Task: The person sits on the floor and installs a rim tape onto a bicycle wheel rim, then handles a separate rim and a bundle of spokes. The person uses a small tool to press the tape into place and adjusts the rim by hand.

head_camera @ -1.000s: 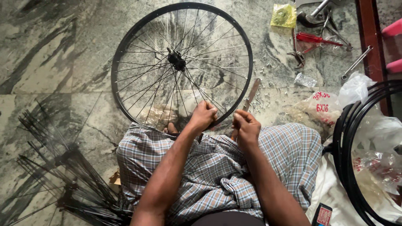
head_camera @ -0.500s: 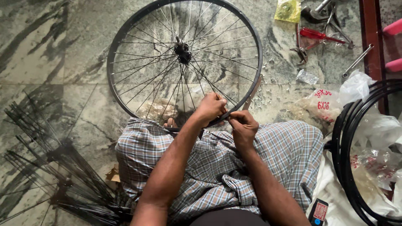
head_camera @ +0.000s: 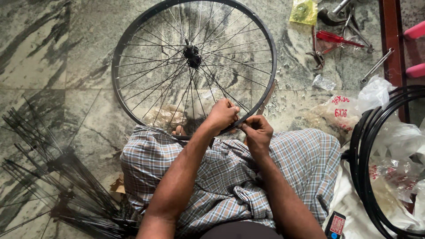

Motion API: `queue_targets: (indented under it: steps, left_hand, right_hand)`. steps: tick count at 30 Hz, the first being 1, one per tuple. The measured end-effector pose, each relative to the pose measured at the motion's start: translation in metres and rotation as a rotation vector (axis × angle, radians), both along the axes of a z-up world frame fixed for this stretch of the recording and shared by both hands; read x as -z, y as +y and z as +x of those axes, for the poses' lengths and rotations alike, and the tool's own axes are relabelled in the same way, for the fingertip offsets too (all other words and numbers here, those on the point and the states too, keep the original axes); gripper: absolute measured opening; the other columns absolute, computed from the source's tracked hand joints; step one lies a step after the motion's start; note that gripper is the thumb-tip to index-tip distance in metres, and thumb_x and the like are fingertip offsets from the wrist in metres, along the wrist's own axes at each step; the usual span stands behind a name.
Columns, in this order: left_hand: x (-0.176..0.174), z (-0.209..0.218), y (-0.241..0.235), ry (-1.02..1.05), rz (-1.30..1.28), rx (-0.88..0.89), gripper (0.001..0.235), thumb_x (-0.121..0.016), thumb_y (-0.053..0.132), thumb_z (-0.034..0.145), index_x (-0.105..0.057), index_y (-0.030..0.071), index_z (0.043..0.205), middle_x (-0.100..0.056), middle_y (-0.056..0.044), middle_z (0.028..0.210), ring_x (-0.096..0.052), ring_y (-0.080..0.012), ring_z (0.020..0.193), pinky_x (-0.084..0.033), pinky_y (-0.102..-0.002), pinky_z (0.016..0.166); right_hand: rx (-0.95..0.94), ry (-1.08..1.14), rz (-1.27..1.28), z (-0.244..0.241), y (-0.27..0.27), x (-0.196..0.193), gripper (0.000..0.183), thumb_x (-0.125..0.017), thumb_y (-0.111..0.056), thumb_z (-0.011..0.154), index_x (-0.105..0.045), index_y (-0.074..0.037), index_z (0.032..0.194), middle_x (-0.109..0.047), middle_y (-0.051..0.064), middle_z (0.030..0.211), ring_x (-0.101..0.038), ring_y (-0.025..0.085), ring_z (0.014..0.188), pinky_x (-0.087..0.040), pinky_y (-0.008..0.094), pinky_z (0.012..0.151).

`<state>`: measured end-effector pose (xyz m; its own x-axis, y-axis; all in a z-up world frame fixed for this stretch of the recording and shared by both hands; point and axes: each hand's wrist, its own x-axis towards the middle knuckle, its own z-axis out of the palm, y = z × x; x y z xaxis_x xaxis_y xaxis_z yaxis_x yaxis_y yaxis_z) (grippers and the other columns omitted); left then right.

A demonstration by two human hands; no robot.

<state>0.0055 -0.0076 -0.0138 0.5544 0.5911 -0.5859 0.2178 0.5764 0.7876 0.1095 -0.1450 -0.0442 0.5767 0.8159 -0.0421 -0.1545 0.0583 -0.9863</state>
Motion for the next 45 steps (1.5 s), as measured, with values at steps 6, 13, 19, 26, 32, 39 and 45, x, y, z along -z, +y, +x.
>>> queue_targets:
  steps: [6,13,19,26,32,39,45]
  left_hand:
    - [-0.028,-0.003,-0.013,0.384,0.389,0.061,0.027,-0.071,0.022,0.094,-0.057,-0.001,0.093,-0.066,-0.013,0.08,-0.067,-0.0232,0.071,-0.055,-0.039,0.061]
    - [-0.031,-0.005,0.014,0.293,0.488,0.68,0.026,-0.056,0.026,0.102,-0.066,0.002,0.103,-0.072,-0.016,0.096,-0.069,-0.0268,0.093,-0.054,-0.044,0.085]
    - [-0.007,0.003,0.01,0.533,0.696,0.684,0.043,-0.048,0.04,0.11,-0.071,0.006,0.097,-0.071,-0.017,0.09,-0.067,-0.0297,0.085,-0.052,-0.047,0.082]
    - [0.006,0.004,0.017,0.292,0.662,0.694,0.032,-0.055,0.031,0.099,-0.07,0.003,0.096,-0.074,-0.018,0.089,-0.071,-0.0315,0.085,-0.055,-0.047,0.079]
    - [0.013,0.004,0.015,0.225,0.61,0.586,0.034,-0.056,0.037,0.1,-0.071,0.007,0.1,-0.073,-0.017,0.095,-0.07,-0.0315,0.09,-0.054,-0.045,0.082]
    - [-0.008,0.012,0.008,0.498,0.673,0.677,0.042,-0.046,0.04,0.108,-0.068,0.006,0.097,-0.072,-0.018,0.095,-0.069,-0.033,0.09,-0.054,-0.048,0.083]
    - [0.008,0.009,0.022,0.199,0.62,0.567,0.026,-0.057,0.026,0.094,-0.07,0.004,0.097,-0.073,-0.014,0.09,-0.07,-0.03,0.085,-0.055,-0.045,0.079]
  right_hand:
    - [-0.097,0.315,-0.151,0.023,0.007,0.006,0.017,-0.074,0.009,0.075,-0.062,-0.001,0.081,-0.07,0.004,0.076,-0.068,0.012,0.067,-0.053,0.026,0.056]
    - [-0.184,0.118,-0.094,0.027,0.01,0.016,0.017,-0.077,0.011,0.08,-0.065,0.0,0.084,-0.067,0.004,0.079,-0.063,0.009,0.07,-0.053,0.024,0.065]
    - [-0.231,0.195,-0.237,0.042,0.005,0.019,0.009,-0.069,0.009,0.083,-0.067,0.003,0.09,-0.071,0.009,0.078,-0.063,0.015,0.054,-0.051,0.028,0.044]
    - [-0.248,0.097,-0.108,0.045,0.004,0.039,0.009,-0.068,0.01,0.089,-0.068,0.004,0.096,-0.072,0.009,0.086,-0.067,0.011,0.068,-0.054,0.023,0.054]
    - [-0.138,0.128,-0.134,0.038,-0.004,0.045,0.007,-0.069,0.01,0.096,-0.068,0.007,0.102,-0.07,0.011,0.09,-0.062,0.018,0.068,-0.051,0.031,0.059]
    - [-0.093,0.061,-0.084,0.027,0.004,0.029,0.015,-0.066,0.011,0.087,-0.066,0.003,0.1,-0.072,0.005,0.093,-0.071,0.012,0.086,-0.06,0.026,0.081]
    - [0.054,0.044,-0.231,0.015,0.003,0.021,0.008,-0.072,0.007,0.091,-0.069,0.004,0.097,-0.066,0.006,0.09,-0.059,0.015,0.062,-0.046,0.03,0.052]
